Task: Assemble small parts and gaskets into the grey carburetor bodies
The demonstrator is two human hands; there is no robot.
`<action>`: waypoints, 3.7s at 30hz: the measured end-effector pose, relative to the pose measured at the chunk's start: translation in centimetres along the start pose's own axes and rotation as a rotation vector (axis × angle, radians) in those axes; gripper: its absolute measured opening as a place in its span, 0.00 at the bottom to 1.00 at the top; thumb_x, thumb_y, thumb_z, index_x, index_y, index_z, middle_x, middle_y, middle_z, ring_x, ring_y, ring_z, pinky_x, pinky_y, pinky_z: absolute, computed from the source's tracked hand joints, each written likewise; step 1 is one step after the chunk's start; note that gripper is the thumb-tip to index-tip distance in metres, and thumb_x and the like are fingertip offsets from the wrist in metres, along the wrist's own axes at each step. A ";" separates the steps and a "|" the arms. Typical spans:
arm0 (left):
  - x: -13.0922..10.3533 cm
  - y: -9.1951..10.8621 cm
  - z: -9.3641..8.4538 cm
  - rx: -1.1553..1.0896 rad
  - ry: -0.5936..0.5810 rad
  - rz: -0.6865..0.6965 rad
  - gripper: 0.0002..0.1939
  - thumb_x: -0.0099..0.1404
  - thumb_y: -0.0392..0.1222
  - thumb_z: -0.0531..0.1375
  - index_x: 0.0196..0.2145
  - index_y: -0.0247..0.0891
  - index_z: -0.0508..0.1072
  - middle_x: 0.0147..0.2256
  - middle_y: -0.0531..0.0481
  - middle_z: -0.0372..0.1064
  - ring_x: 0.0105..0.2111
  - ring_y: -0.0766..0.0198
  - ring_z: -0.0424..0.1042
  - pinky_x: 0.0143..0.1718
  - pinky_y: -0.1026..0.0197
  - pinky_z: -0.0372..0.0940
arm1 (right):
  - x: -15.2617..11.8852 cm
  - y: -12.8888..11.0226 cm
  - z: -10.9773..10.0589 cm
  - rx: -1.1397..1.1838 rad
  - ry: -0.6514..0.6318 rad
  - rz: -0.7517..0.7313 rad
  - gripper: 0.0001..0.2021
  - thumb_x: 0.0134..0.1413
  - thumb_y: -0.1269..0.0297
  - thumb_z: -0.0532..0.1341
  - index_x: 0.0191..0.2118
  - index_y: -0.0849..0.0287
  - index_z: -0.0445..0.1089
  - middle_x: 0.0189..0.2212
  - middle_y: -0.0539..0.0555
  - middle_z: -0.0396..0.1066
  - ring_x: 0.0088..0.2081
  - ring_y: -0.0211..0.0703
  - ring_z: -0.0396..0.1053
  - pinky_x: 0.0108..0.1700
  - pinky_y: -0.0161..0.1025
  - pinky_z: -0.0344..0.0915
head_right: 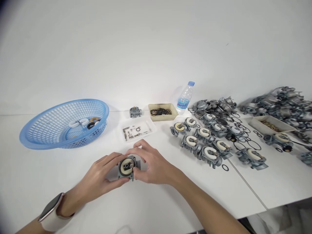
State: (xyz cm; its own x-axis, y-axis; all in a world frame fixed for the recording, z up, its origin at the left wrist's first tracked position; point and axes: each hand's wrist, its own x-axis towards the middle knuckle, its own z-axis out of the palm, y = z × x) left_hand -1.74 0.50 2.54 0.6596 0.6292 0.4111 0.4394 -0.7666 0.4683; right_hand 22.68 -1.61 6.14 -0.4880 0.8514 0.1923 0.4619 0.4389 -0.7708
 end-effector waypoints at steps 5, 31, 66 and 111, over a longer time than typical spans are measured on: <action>0.1 -0.1 0.0 -0.012 -0.014 -0.009 0.24 0.69 0.51 0.64 0.58 0.44 0.64 0.50 0.46 0.73 0.43 0.55 0.76 0.41 0.55 0.71 | 0.1 -0.1 0.1 -0.039 -0.039 0.044 0.29 0.51 0.73 0.64 0.58 0.43 0.66 0.51 0.50 0.61 0.33 0.35 0.61 0.37 0.38 0.65; 0.3 0.3 -0.2 0.004 -0.037 -0.073 0.27 0.65 0.58 0.66 0.55 0.41 0.69 0.48 0.45 0.74 0.43 0.53 0.76 0.44 0.52 0.70 | 0.1 0.4 0.4 -0.147 -0.001 -0.005 0.25 0.59 0.73 0.60 0.59 0.43 0.64 0.51 0.52 0.62 0.31 0.37 0.61 0.37 0.40 0.69; 0.4 0.4 -0.3 0.004 -0.031 -0.060 0.26 0.66 0.58 0.65 0.55 0.41 0.69 0.47 0.44 0.75 0.42 0.53 0.76 0.43 0.52 0.71 | 0.0 0.0 -0.1 -0.072 -0.045 -0.012 0.31 0.53 0.78 0.61 0.61 0.45 0.64 0.44 0.50 0.68 0.32 0.39 0.60 0.39 0.39 0.66; 0.3 0.3 -0.2 0.007 -0.026 -0.051 0.26 0.65 0.58 0.66 0.54 0.41 0.69 0.47 0.46 0.74 0.41 0.54 0.76 0.42 0.52 0.70 | 0.1 0.1 0.0 -0.017 -0.080 0.025 0.31 0.54 0.78 0.60 0.60 0.43 0.64 0.44 0.48 0.66 0.34 0.38 0.59 0.40 0.38 0.64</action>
State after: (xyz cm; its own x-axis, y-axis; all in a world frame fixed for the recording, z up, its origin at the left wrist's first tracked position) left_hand -1.55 0.50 2.90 0.6520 0.6640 0.3659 0.4772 -0.7345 0.4826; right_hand 22.64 -1.49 6.10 -0.5332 0.8369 0.1234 0.4872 0.4230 -0.7640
